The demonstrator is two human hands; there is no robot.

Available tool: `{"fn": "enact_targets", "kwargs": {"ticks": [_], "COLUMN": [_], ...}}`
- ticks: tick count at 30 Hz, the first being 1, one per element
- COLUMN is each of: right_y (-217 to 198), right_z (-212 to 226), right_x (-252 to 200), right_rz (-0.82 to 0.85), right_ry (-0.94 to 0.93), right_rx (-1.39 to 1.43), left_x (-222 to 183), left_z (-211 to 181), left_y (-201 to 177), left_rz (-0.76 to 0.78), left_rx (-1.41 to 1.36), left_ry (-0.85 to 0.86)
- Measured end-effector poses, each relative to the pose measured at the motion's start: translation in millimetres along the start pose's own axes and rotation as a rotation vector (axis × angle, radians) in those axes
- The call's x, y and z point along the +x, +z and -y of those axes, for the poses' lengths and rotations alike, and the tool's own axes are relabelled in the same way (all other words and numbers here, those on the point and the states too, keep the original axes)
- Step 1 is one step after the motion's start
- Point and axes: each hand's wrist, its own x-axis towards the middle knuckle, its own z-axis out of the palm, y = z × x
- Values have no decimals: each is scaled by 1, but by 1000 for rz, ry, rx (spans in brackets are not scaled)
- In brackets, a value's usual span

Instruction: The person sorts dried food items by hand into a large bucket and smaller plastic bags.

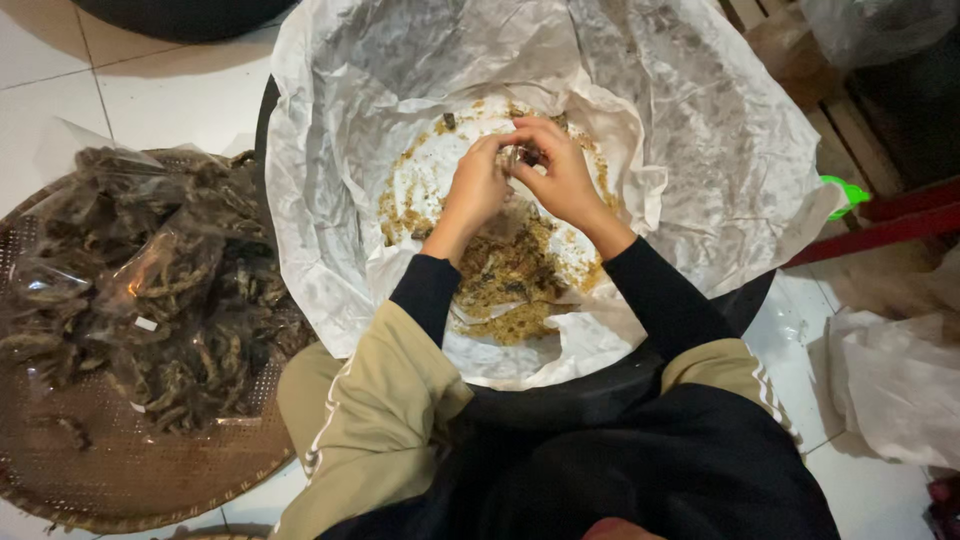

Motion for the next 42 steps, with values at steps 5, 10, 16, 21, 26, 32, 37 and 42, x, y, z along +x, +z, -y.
{"fn": "enact_targets", "kwargs": {"ticks": [5, 10, 16, 21, 26, 32, 37, 42], "right_y": [-1, -9, -8, -9, -8, -12, -12, -12], "right_z": [-26, -29, -24, -18, -9, -4, -1, -8], "right_x": [-1, -1, 2, 1, 2, 3, 1, -2], "right_rz": [87, 277, 203, 197, 139, 132, 122, -48], "right_ry": [284, 370, 312, 295, 318, 84, 116, 131], "right_rx": [262, 352, 288, 217, 133, -127, -117, -86], "left_x": [1, -1, 1, 0, -3, 0, -1, 8], "left_z": [8, 11, 17, 7, -4, 11, 28, 31], "left_y": [0, 2, 10, 6, -1, 5, 11, 1], "left_rz": [7, 30, 42, 30, 78, 28, 17, -45], "left_rx": [92, 45, 94, 63, 29, 98, 157, 203], "left_ry": [-60, -52, -16, -21, -22, 29, 21, -75]}}
